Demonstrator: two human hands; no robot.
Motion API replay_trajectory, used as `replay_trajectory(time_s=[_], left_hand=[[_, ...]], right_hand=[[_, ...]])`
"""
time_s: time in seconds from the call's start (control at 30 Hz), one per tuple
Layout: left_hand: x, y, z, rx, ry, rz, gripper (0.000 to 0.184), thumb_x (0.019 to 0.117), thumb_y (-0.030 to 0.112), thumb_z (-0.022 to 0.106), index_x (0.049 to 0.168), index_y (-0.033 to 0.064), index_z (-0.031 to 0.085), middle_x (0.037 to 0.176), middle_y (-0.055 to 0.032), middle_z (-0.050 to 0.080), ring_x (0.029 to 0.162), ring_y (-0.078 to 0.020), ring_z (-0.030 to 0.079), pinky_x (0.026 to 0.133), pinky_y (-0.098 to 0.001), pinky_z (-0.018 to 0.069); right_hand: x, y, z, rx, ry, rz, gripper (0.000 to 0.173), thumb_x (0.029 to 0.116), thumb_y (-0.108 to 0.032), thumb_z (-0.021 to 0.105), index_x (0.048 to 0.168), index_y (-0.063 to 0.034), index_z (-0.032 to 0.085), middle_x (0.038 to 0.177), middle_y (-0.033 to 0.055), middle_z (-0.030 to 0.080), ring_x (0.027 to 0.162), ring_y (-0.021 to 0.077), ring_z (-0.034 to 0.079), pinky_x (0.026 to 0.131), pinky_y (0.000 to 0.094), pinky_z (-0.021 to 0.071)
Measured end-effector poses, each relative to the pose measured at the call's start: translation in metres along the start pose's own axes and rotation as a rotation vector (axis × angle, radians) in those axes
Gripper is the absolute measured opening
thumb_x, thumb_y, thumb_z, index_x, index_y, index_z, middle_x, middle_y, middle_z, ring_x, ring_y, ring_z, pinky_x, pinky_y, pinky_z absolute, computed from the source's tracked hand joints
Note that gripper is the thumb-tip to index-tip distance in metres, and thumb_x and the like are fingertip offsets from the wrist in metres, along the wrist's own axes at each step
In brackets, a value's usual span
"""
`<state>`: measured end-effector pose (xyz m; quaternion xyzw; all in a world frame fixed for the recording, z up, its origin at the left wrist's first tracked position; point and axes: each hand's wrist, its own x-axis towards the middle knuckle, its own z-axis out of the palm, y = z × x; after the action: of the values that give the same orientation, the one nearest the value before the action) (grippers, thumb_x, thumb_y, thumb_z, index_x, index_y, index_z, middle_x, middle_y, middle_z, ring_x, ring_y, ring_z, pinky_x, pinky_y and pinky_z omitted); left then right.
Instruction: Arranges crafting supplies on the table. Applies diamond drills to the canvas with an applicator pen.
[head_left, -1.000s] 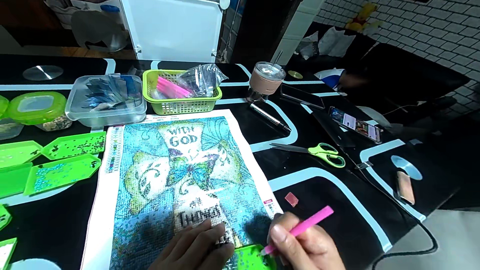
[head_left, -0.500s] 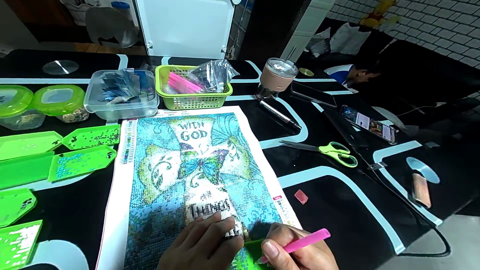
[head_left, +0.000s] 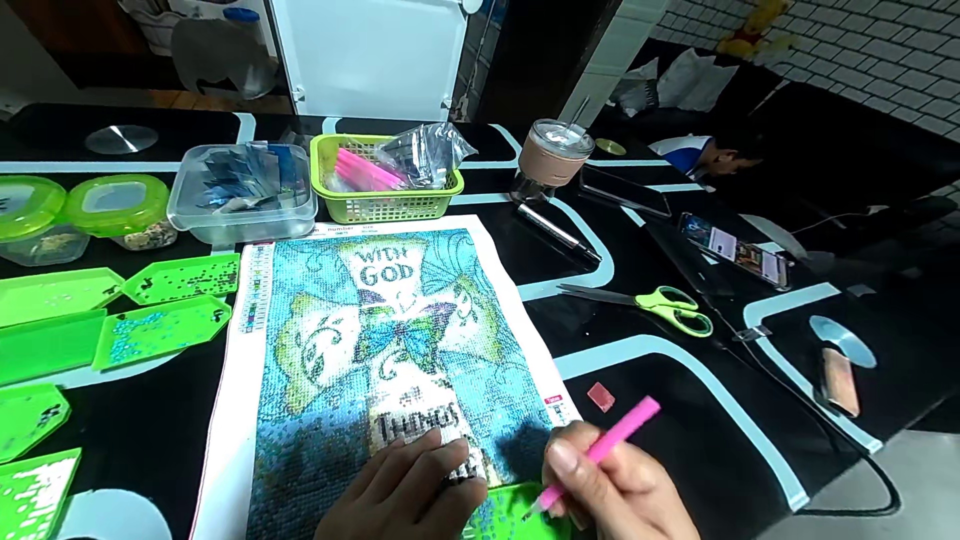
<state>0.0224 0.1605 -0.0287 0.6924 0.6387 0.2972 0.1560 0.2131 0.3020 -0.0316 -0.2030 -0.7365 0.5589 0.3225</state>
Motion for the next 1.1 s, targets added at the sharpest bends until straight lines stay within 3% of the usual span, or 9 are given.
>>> replay_trajectory(time_s=[0.07,0.13,0.33,0.7,0.9,1.1], left_hand=[[0.001,0.000,-0.001,-0.004,-0.009,-0.002,0.040,0.0917,0.039,0.074,0.121,0.0120,0.074,0.135,-0.0123,0.068,0.131,-0.0347,0.059,0.109,-0.0488,0.0469],[0.000,0.000,-0.002,-0.011,-0.021,-0.004,0.041,0.0923,0.040,0.073,0.122,0.0116,0.073,0.135,-0.0127,0.068,0.132,-0.0355,0.059,0.109,-0.0495,0.0464],[0.001,0.000,-0.003,-0.026,-0.038,-0.010,0.042,0.0924,0.040,0.073,0.123,0.0100,0.073,0.136,-0.0141,0.067,0.131,-0.0369,0.059,0.110,-0.0507,0.0457],[0.000,0.001,-0.003,-0.024,-0.043,-0.016,0.043,0.0920,0.039,0.074,0.123,0.0103,0.073,0.137,-0.0137,0.066,0.132,-0.0367,0.058,0.111,-0.0502,0.0449],[-0.001,0.001,-0.003,-0.016,-0.045,-0.010,0.042,0.0925,0.040,0.073,0.124,0.0110,0.073,0.137,-0.0132,0.066,0.133,-0.0362,0.058,0.111,-0.0498,0.0450],[-0.002,0.001,-0.003,-0.016,-0.036,-0.009,0.042,0.0920,0.040,0.073,0.123,0.0112,0.073,0.137,-0.0131,0.067,0.132,-0.0354,0.058,0.110,-0.0488,0.0454]], right_hand=[[0.013,0.002,-0.006,0.077,0.087,0.087,0.022,0.1082,-0.022,0.052,0.091,-0.0160,0.065,0.077,-0.0103,0.068,0.063,-0.0056,0.060,0.055,0.0115,0.0486],[0.027,0.011,-0.014,0.069,0.143,0.072,0.025,0.1075,-0.021,0.053,0.088,-0.0150,0.067,0.075,-0.0082,0.068,0.059,-0.0044,0.059,0.052,0.0113,0.0477],[0.044,0.027,-0.017,-0.090,0.110,-0.096,0.026,0.1077,-0.021,0.053,0.088,-0.0111,0.066,0.073,-0.0064,0.064,0.063,-0.0025,0.060,0.058,0.0126,0.0503],[0.041,0.032,-0.014,-0.222,0.096,-0.170,0.026,0.1079,-0.021,0.053,0.088,-0.0084,0.066,0.072,-0.0066,0.063,0.064,-0.0045,0.059,0.057,0.0110,0.0491],[0.040,0.031,-0.015,-0.405,0.042,-0.279,0.031,0.1091,-0.023,0.051,0.088,-0.0036,0.064,0.073,-0.0007,0.061,0.066,-0.0026,0.058,0.062,0.0119,0.0488],[0.041,0.027,-0.020,-0.323,0.027,-0.227,0.030,0.1086,-0.023,0.052,0.088,-0.0056,0.066,0.073,-0.0037,0.063,0.065,-0.0038,0.059,0.060,0.0116,0.0490]])
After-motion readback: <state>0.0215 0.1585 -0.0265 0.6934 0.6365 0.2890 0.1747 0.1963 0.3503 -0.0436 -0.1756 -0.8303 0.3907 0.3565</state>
